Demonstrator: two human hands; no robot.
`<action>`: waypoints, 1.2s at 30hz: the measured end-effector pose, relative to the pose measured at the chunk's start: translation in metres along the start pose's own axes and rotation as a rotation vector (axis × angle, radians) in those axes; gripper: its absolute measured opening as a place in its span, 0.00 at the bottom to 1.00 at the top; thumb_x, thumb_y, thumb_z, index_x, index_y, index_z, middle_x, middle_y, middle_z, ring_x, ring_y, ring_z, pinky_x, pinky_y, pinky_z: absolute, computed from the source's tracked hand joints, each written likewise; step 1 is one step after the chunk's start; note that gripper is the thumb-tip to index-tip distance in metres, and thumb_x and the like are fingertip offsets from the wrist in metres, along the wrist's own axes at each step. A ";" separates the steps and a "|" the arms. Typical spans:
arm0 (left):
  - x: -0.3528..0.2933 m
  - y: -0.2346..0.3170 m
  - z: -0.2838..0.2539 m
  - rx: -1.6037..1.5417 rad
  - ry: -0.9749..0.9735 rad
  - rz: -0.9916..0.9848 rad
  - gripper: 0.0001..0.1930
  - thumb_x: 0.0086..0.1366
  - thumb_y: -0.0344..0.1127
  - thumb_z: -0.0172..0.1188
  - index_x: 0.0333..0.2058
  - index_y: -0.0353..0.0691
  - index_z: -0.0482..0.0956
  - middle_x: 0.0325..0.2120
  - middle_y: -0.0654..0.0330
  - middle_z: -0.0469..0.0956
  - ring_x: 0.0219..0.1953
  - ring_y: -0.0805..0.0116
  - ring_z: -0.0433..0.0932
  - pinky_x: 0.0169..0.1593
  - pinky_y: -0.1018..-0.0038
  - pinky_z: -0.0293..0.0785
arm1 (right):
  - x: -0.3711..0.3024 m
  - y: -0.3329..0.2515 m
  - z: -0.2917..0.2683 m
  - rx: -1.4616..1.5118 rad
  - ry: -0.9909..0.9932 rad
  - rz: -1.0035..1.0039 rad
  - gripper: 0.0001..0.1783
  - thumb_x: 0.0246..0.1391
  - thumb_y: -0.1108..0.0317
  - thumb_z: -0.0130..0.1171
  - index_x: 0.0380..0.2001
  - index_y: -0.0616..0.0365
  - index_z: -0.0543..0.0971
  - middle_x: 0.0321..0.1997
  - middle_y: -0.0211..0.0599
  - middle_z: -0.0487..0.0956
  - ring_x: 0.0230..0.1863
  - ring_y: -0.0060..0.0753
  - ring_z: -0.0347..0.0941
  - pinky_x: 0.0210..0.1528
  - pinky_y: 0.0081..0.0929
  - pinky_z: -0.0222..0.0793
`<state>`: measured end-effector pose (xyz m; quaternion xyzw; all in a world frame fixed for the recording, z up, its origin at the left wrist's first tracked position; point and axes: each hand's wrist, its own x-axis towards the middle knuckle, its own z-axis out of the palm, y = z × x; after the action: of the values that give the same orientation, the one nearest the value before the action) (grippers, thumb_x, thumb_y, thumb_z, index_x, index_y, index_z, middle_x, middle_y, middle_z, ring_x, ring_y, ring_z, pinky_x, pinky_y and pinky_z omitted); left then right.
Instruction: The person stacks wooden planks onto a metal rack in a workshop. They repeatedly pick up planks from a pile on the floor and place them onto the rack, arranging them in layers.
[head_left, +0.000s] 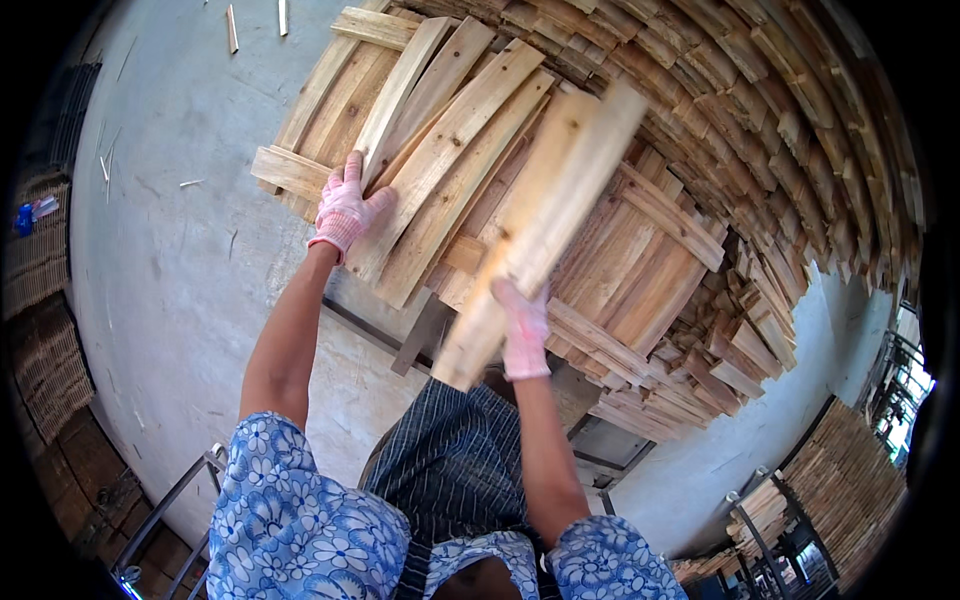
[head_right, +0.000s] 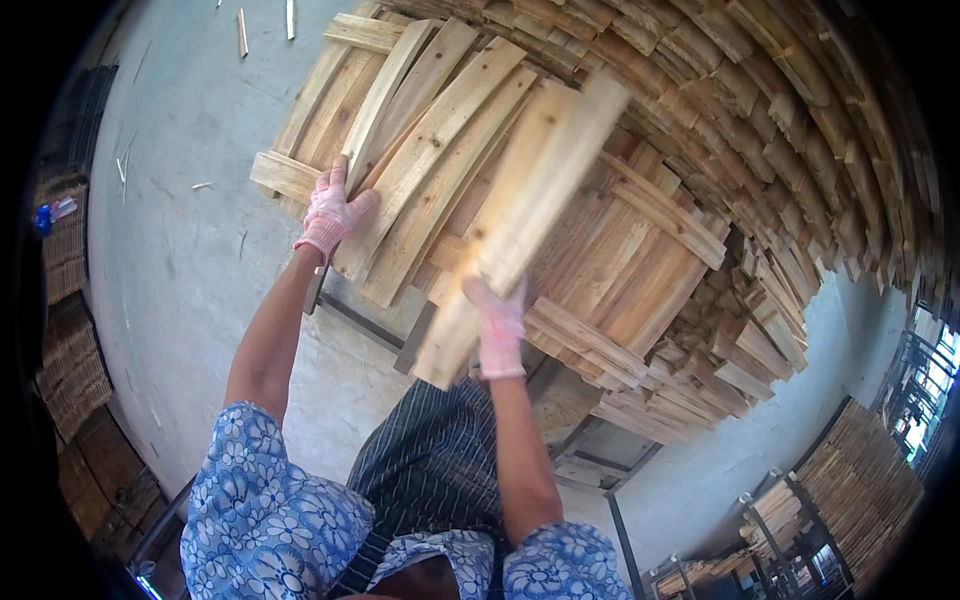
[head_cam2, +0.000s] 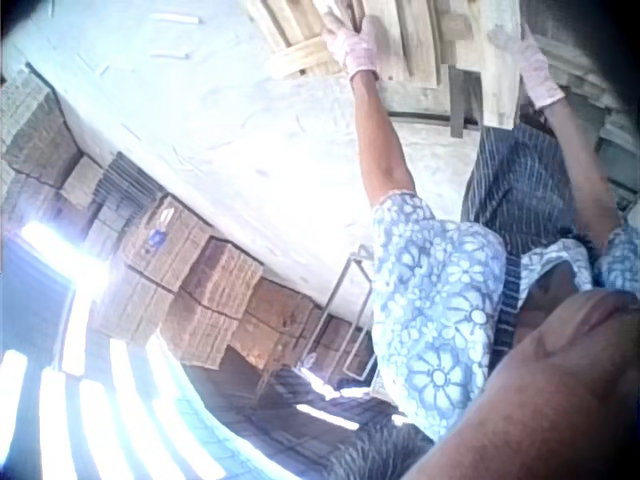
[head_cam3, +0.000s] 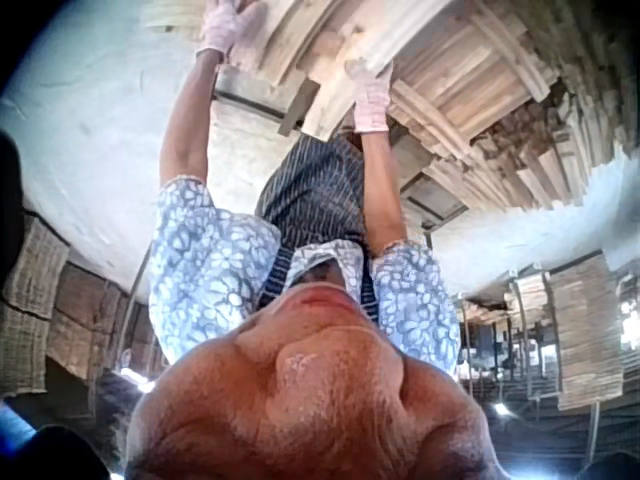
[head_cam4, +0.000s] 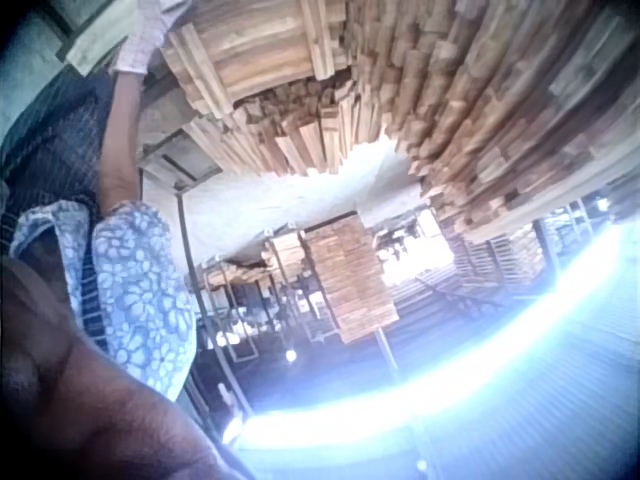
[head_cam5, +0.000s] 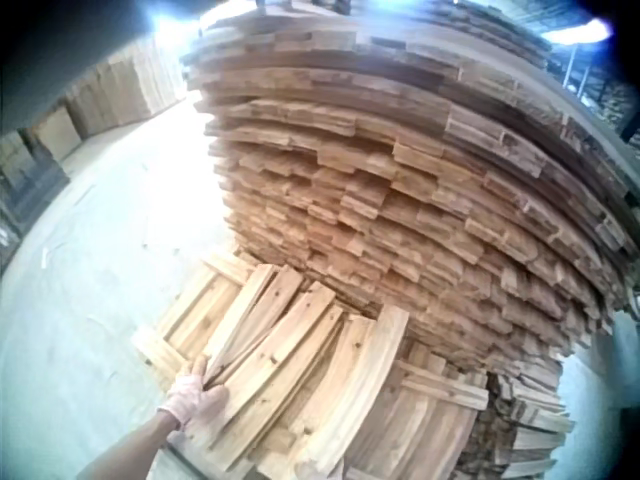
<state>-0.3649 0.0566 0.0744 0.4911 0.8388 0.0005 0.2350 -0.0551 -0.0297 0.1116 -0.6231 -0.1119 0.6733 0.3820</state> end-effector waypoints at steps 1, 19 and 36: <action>-0.004 0.013 -0.007 0.000 -0.016 0.000 0.50 0.59 0.61 0.67 0.74 0.52 0.54 0.68 0.40 0.61 0.71 0.39 0.59 0.71 0.48 0.57 | -0.011 0.005 -0.024 0.022 0.071 -0.021 0.55 0.49 0.67 0.74 0.75 0.61 0.54 0.60 0.43 0.76 0.54 0.40 0.76 0.58 0.35 0.75; -0.057 0.132 0.106 0.558 0.323 0.245 0.50 0.54 0.56 0.72 0.70 0.49 0.56 0.58 0.37 0.63 0.63 0.33 0.60 0.60 0.33 0.58 | 0.062 -0.045 -0.102 -1.214 0.769 0.064 0.67 0.44 0.52 0.76 0.77 0.47 0.41 0.54 0.61 0.68 0.55 0.65 0.72 0.58 0.53 0.73; -0.121 0.202 0.104 -0.265 -0.065 0.269 0.29 0.59 0.32 0.62 0.60 0.43 0.68 0.50 0.42 0.74 0.50 0.42 0.78 0.53 0.49 0.75 | 0.064 -0.052 -0.252 -1.196 0.608 0.066 0.60 0.50 0.54 0.71 0.78 0.32 0.44 0.64 0.63 0.65 0.63 0.70 0.69 0.62 0.55 0.69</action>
<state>-0.1084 0.0371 0.0765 0.5634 0.7501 0.1263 0.3224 0.2016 -0.0338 0.0458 -0.8924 -0.3340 0.3014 -0.0356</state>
